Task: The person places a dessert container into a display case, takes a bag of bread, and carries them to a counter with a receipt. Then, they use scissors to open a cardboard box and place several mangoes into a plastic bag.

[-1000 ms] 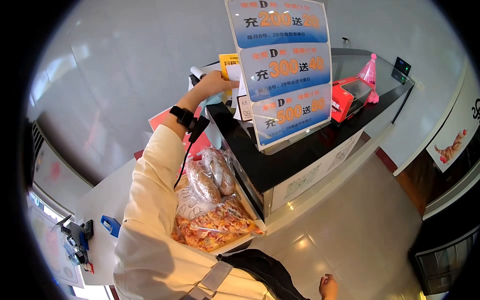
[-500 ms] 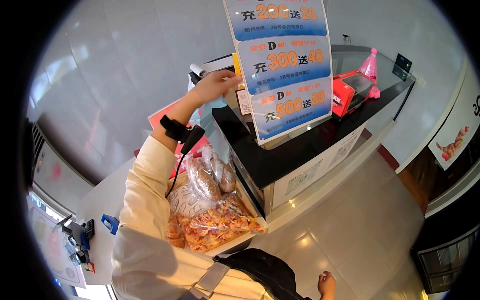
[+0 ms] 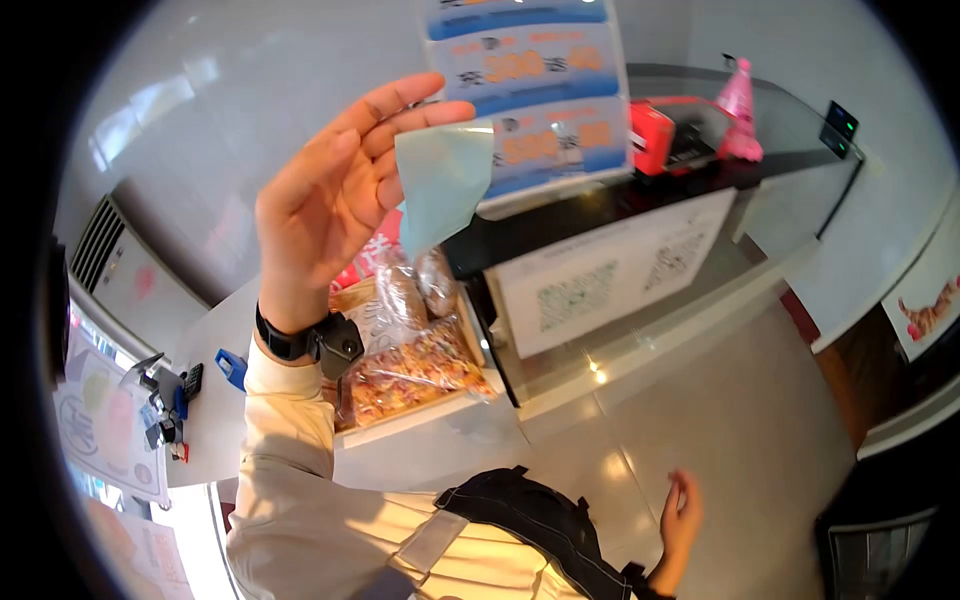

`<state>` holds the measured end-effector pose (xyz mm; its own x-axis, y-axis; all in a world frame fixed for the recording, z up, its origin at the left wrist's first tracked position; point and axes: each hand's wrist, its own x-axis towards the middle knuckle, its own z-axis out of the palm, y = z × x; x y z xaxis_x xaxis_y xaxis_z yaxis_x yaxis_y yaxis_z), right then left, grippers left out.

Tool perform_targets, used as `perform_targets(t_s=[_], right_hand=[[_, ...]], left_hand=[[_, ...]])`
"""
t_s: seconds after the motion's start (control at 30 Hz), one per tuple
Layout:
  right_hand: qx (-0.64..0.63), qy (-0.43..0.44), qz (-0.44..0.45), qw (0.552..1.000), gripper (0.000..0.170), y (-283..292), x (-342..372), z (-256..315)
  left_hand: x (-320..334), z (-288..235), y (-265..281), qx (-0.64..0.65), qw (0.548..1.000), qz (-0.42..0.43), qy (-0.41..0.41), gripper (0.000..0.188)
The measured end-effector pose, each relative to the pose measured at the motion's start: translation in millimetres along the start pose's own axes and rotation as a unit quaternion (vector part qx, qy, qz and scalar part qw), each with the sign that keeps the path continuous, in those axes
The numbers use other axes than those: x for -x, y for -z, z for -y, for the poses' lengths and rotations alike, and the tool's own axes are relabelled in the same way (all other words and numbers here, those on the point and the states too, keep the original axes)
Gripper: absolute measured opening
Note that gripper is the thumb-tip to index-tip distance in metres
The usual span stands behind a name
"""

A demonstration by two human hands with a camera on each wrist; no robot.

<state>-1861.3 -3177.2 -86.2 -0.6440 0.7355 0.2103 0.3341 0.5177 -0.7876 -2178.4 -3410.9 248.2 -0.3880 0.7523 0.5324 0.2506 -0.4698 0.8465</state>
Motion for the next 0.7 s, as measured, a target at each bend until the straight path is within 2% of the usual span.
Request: perform_targets(t_s=[0.03, 0.07, 0.1, 0.17, 0.2, 0.27, 0.3, 0.33, 0.37, 0.43, 0.47, 0.5, 0.53, 0.57, 0.63, 0.7], right_hand=[[-0.055, 0.061, -0.027, 0.996, 0.021, 16, -20, 12], [-0.100, 0.092, -0.024, 0.990, 0.028, 33, -38, 23], [-0.143, 0.159, -0.007, 0.977, 0.037, 53, -55, 46], [-0.176, 0.265, 0.003, 0.948, 0.053, 86, -78, 91], [-0.201, 0.308, 0.000, 0.930, 0.063, 97, -84, 108], [-0.241, 0.300, 0.034, 0.922, 0.064, 108, -82, 119], [-0.271, 0.261, 0.121, 0.919, 0.059, 115, -82, 110], [-0.304, 0.219, 0.207, 0.904, 0.054, 120, -80, 94], [-0.301, 0.205, 0.187, 0.912, 0.054, 131, -82, 63], [-0.319, 0.224, 0.330, 0.860, 0.042, 138, -84, 12], [-0.345, 0.156, 0.286, 0.880, 0.040, 141, -76, -8], [-0.350, 0.147, 0.270, 0.885, 0.040, 149, -71, -15], [-0.472, 0.093, 0.201, 0.853, 0.042, 157, -68, -18], [-0.584, 0.040, 0.125, 0.801, 0.044, 164, -68, -21], [-0.585, 0.038, 0.079, 0.806, 0.047, 176, -77, -30], [-0.578, 0.034, 0.038, 0.814, 0.049, 187, -88, -52]], left_hand=[[-4, 7, -28, 0.039, 0.999, 0.024, 0.028, 0.058], [-9, 14, -57, 0.081, 0.995, 0.037, 0.039, 0.058], [-14, 22, -87, 0.126, 0.989, 0.050, 0.056, 0.059], [-24, 49, -139, 0.249, 0.959, 0.111, 0.072, 0.059], [-29, 60, -165, 0.262, 0.954, 0.124, 0.080, 0.059], [-38, 81, -210, 0.303, 0.939, 0.143, 0.077, 0.058], [-44, 95, -226, 0.328, 0.931, 0.133, 0.090, 0.054], [-51, 110, -239, 0.344, 0.927, 0.110, 0.104, 0.049], [-64, 131, -259, 0.355, 0.923, 0.085, 0.122, 0.044], [-80, 169, -278, 0.391, 0.905, 0.026, 0.164, 0.041], [-86, 186, -288, 0.394, 0.901, 0.042, 0.176, 0.041], [-91, 203, -297, 0.435, 0.879, 0.014, 0.192, 0.038], [-96, 221, -306, 0.473, 0.855, -0.017, 0.210, 0.036], [-102, 240, -316, 0.473, 0.852, -0.007, 0.225, 0.036], [-112, 277, -337, 0.527, 0.815, -0.001, 0.242, 0.034], [-126, 305, -360, 0.508, 0.822, -0.009, 0.258, 0.034]])
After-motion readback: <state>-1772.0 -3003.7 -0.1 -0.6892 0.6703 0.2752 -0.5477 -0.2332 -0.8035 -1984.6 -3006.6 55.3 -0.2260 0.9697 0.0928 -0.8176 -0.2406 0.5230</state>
